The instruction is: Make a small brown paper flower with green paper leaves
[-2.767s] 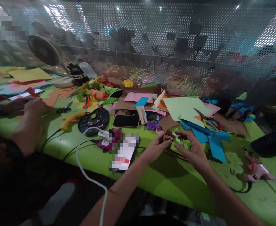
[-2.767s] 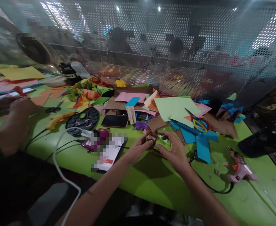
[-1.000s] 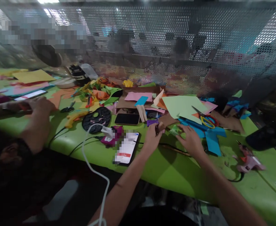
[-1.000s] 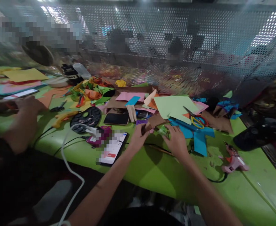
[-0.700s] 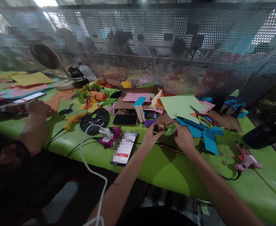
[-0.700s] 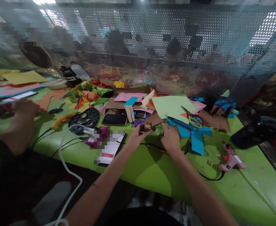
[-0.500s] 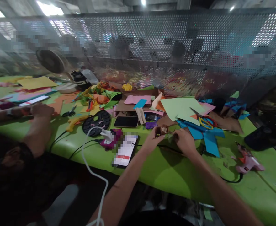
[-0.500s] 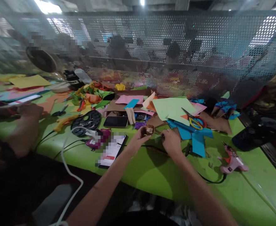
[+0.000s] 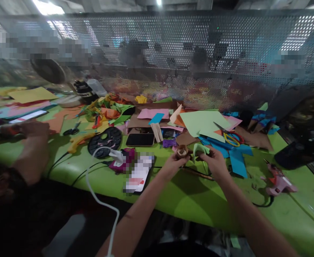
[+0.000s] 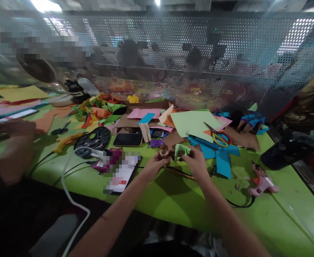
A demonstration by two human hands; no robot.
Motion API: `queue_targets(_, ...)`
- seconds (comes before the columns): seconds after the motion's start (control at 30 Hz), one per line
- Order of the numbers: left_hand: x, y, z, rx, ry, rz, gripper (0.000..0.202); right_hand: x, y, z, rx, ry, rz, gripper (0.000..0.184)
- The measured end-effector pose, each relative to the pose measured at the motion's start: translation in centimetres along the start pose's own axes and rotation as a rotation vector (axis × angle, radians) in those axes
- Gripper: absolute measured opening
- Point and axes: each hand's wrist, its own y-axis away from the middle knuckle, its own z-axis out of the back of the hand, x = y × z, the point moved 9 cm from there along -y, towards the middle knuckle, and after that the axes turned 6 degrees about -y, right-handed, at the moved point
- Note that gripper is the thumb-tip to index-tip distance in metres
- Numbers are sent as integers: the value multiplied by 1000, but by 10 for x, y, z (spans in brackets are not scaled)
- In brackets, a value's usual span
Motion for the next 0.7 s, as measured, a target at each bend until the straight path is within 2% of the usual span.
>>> queue_targets(0.23,3,-4,2,-51,13,1,47,-4,4,-4,-6,144,84,21)
queue_targets(0.37,1,-4,2,-50,-11,-14,47,6,10,-8,8,357,170,19)
queue_targets(0.43,-2,-4,5,-68,-15,-23,45,14,13,-12,65,413,200,24)
queue_targets(0.57,-4,-4,10,-94,-86,-44,37,30,15,-18,179,356,212,40)
queue_targets(0.7,-8,-4,12,-70,-269,-142,32,32,13,-19,213,443,260,34)
